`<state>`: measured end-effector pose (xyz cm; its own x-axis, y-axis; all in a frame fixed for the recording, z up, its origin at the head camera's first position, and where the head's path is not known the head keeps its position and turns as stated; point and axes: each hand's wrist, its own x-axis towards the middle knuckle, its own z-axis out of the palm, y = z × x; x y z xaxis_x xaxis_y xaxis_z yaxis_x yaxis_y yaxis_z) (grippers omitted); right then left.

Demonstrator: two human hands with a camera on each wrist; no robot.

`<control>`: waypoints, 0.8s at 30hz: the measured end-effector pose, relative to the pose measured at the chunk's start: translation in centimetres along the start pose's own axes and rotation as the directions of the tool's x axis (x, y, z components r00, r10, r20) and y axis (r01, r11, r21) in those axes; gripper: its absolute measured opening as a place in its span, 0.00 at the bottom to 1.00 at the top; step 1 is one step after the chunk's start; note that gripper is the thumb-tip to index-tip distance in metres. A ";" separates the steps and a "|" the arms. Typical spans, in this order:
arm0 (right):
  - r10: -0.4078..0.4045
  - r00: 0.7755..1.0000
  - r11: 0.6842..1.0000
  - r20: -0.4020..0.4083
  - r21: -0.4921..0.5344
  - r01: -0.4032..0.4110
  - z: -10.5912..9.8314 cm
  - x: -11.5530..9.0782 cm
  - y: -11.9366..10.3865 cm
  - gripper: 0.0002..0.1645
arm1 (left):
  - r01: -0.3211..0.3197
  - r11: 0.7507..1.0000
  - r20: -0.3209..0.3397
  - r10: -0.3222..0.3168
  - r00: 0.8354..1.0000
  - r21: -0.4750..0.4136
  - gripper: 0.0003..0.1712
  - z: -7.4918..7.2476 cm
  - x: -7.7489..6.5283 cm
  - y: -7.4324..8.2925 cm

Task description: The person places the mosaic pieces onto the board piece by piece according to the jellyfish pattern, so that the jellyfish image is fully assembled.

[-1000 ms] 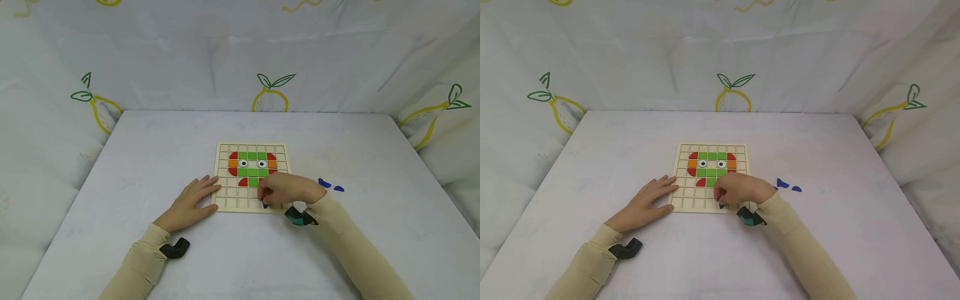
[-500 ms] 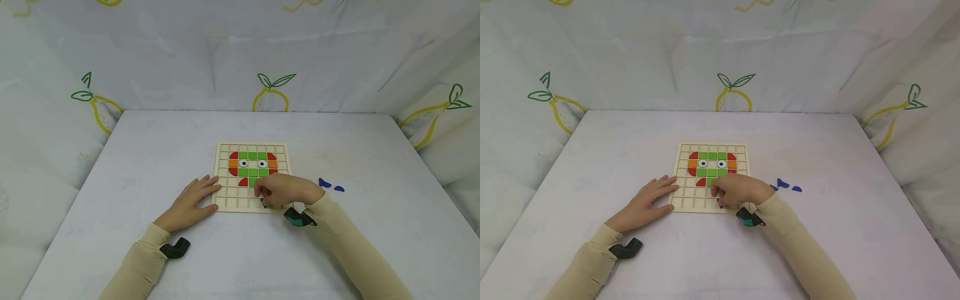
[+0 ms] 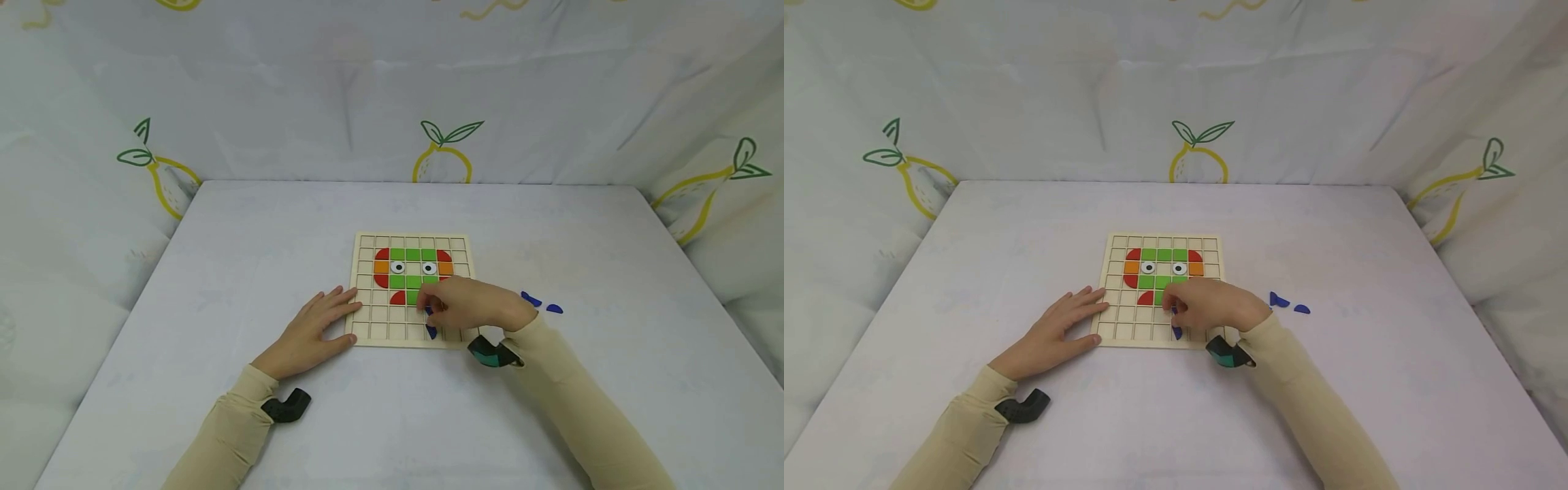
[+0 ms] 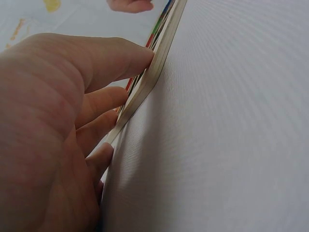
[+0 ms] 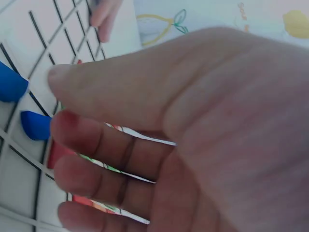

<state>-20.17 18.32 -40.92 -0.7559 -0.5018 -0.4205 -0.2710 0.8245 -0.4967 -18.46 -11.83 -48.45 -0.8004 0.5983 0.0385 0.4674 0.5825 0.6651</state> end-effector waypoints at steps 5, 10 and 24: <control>-0.046 0.989 0.996 -0.140 0.066 0.056 -1.8 -1.6 0.7 0.10 | -0.007 1.000 0.009 0.007 1.000 -0.006 0.34 0.0 0.3 0.2; -0.067 0.958 0.991 -0.280 0.096 0.097 -3.1 -3.3 1.6 0.11 | 0.000 1.000 0.011 0.000 1.000 -0.007 0.33 0.0 0.1 0.1; 0.144 0.892 0.988 -0.428 0.106 -0.108 -5.3 -9.9 7.2 0.18 | -0.001 1.000 -0.004 0.001 1.000 -0.015 0.34 0.0 -0.2 0.0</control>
<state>-17.75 30.64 -36.31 -0.9685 -0.2174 -0.1218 -0.1228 0.8416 -0.5259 -18.29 -11.95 -48.44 -0.8014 0.5967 0.0418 0.4625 0.5738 0.6759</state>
